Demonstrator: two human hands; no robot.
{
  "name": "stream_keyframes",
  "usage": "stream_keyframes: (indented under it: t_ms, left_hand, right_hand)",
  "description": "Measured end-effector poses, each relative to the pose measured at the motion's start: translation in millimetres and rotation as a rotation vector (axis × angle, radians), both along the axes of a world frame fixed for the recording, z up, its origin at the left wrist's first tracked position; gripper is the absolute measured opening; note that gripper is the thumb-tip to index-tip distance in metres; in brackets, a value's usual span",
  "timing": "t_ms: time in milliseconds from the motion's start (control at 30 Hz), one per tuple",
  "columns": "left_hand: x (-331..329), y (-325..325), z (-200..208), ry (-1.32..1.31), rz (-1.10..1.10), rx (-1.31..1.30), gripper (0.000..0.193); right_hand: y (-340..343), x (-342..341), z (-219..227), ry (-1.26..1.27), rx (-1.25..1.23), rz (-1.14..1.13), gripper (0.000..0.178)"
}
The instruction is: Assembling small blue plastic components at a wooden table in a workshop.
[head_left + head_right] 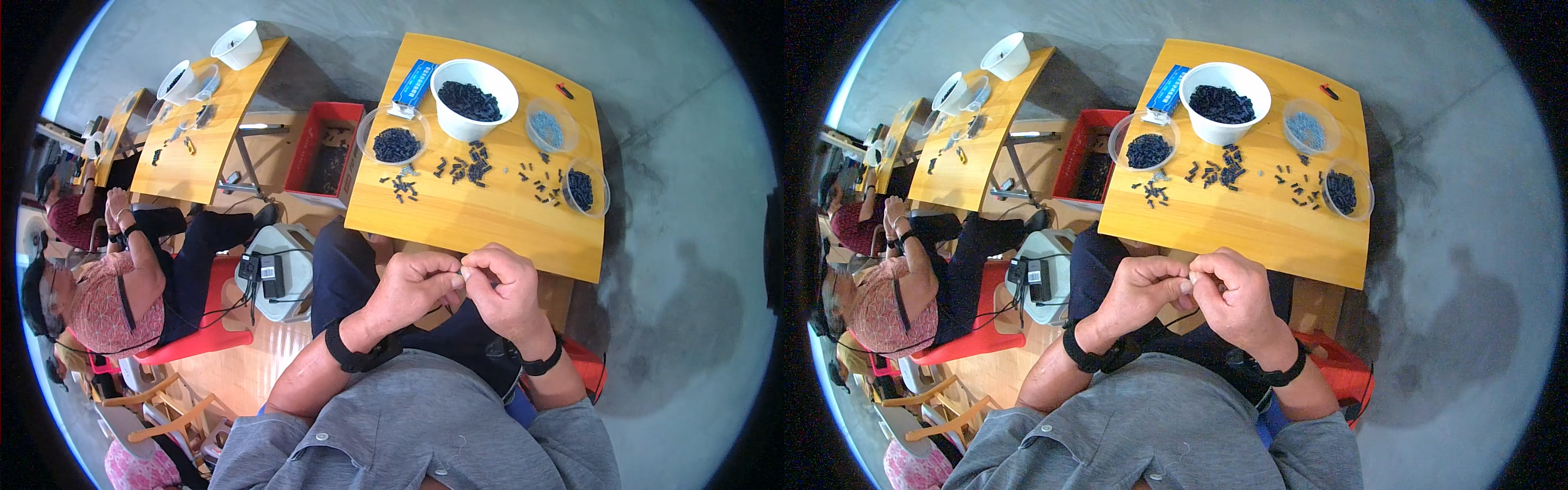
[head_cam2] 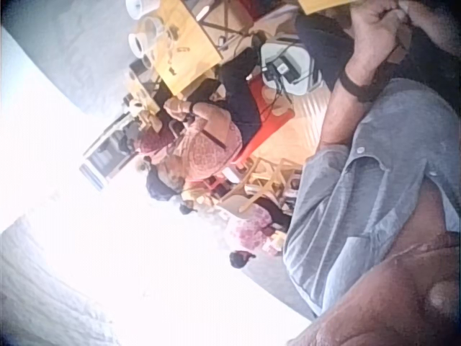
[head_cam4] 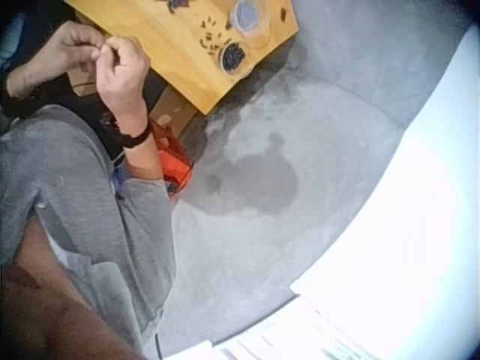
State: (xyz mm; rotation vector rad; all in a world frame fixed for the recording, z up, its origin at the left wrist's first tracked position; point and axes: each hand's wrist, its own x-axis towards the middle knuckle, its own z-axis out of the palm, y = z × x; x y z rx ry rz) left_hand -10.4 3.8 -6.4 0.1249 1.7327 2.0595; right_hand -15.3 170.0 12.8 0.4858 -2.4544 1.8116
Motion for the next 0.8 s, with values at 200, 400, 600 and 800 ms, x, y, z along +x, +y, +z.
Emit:
stream_keyframes:
  t_ms: [200, 400, 600, 800]
  left_hand:
    - [-1, 0, 1, 0.051, 0.035, 0.016, 0.008]
    - [-7, 2, 1, 0.261, 0.083, 0.041, 0.007]
    - [-9, 4, 9, 0.316, 0.044, 0.074, 0.007]
    - [-8, 5, 11, 0.236, 0.014, 0.145, 0.009]
  right_hand:
    - [0, -5, 10, -0.286, -0.176, 0.101, 0.003]
    - [14, -11, 5, -0.614, -0.392, 0.172, 0.038]
    - [17, -13, -4, -0.926, -0.589, 0.408, 0.058]
    - [19, -15, -15, -1.029, -0.724, 0.584, 0.057]
